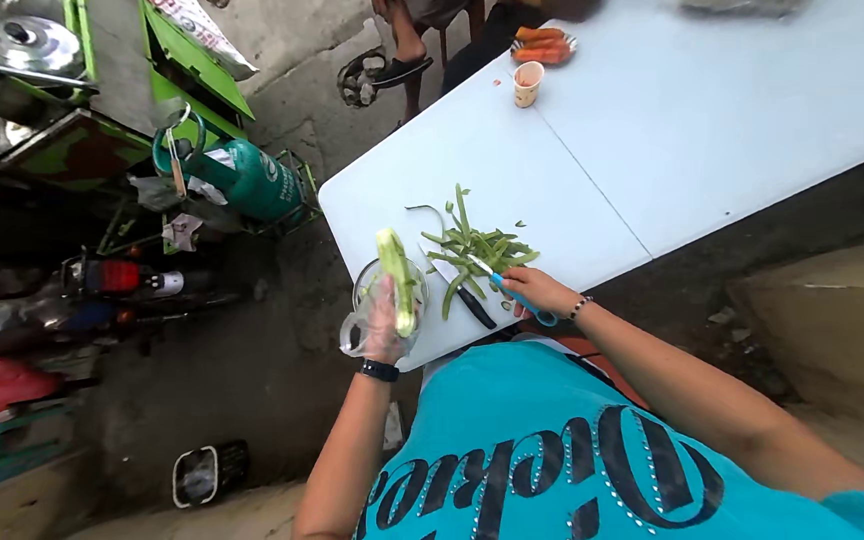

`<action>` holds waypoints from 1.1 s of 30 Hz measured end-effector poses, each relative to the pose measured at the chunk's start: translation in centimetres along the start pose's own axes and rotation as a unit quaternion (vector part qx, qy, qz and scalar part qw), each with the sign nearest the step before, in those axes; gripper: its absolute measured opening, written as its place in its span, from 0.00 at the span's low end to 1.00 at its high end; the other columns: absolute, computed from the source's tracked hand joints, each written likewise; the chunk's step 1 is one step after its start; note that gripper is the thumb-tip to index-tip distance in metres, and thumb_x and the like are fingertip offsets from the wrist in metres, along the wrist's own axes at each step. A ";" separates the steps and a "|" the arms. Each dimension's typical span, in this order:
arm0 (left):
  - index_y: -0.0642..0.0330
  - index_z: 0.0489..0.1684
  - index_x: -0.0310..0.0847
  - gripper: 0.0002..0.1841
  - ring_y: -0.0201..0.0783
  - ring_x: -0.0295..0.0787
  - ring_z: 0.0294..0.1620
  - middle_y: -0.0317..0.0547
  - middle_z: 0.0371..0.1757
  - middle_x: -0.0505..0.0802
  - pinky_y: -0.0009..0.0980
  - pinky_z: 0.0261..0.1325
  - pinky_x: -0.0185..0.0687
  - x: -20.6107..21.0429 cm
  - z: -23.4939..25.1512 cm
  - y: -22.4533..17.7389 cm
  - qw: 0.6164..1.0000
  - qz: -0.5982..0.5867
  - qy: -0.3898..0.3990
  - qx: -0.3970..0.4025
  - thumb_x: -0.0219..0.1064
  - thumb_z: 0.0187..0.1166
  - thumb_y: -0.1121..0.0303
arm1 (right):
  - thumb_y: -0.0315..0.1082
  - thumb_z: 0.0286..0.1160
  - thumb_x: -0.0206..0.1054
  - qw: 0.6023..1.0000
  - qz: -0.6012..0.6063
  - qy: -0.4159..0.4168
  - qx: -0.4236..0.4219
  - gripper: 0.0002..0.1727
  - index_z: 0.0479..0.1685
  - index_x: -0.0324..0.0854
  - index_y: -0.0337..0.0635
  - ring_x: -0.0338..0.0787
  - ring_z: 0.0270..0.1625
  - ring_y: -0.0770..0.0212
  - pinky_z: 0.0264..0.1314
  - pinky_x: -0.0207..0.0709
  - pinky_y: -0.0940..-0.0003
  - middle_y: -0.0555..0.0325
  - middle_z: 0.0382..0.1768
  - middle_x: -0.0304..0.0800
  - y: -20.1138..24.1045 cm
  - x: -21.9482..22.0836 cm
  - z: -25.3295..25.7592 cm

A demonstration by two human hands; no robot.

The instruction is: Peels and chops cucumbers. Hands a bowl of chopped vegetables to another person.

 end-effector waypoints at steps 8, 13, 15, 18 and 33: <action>0.60 0.47 0.79 0.26 0.36 0.80 0.16 0.45 0.22 0.85 0.32 0.18 0.80 -4.2 -0.7 -0.8 0.997 -0.060 -0.050 0.022 0.44 0.92 0.46 | 0.38 0.95 0.52 0.997 -0.037 -0.047 -0.056 0.18 0.65 0.81 0.35 0.93 0.40 0.55 0.50 0.87 0.54 0.45 0.43 0.93 -0.4 0.5 1.0; 0.61 0.46 0.78 0.27 0.37 0.80 0.16 0.47 0.22 0.85 0.33 0.17 0.79 -4.4 -1.2 -0.1 0.996 -0.068 -0.054 0.011 0.42 0.93 0.46 | 0.37 0.85 0.65 0.960 -0.228 -0.142 -0.075 0.13 0.54 0.88 0.37 0.92 0.54 0.37 0.59 0.81 0.32 0.39 0.48 0.93 -0.2 -0.8 2.3; 0.61 0.46 0.78 0.27 0.37 0.80 0.15 0.47 0.21 0.85 0.33 0.16 0.79 -4.5 -1.2 0.2 0.996 -0.078 -0.047 0.009 0.41 0.93 0.46 | 0.34 0.79 0.70 0.931 -0.295 -0.188 -0.102 0.10 0.49 0.89 0.37 0.89 0.58 0.35 0.56 0.83 0.33 0.38 0.52 0.89 0.2 -1.1 2.4; 0.61 0.46 0.78 0.28 0.38 0.80 0.15 0.47 0.22 0.85 0.33 0.16 0.79 -4.7 -1.4 0.4 0.995 -0.088 -0.044 0.014 0.41 0.93 0.46 | 0.29 0.71 0.75 0.887 -0.337 -0.255 -0.187 0.08 0.45 0.90 0.38 0.83 0.64 0.32 0.54 0.80 0.33 0.38 0.54 0.88 1.9 -0.7 2.0; 0.62 0.48 0.77 0.28 0.38 0.81 0.14 0.49 0.21 0.85 0.33 0.15 0.80 -6.3 -2.5 0.7 0.991 -0.106 -0.080 0.000 0.40 0.93 0.46 | 0.32 0.81 0.63 0.908 -0.361 -0.145 -0.157 0.13 0.57 0.90 0.43 0.91 0.56 0.35 0.54 0.83 0.32 0.40 0.60 0.89 5.1 3.0 7.8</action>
Point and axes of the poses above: each hand's wrist, its own z-axis towards the middle knuckle, its own x-axis out of the palm, y = z × x, the point moved 5 cm from there along z, towards the middle knuckle
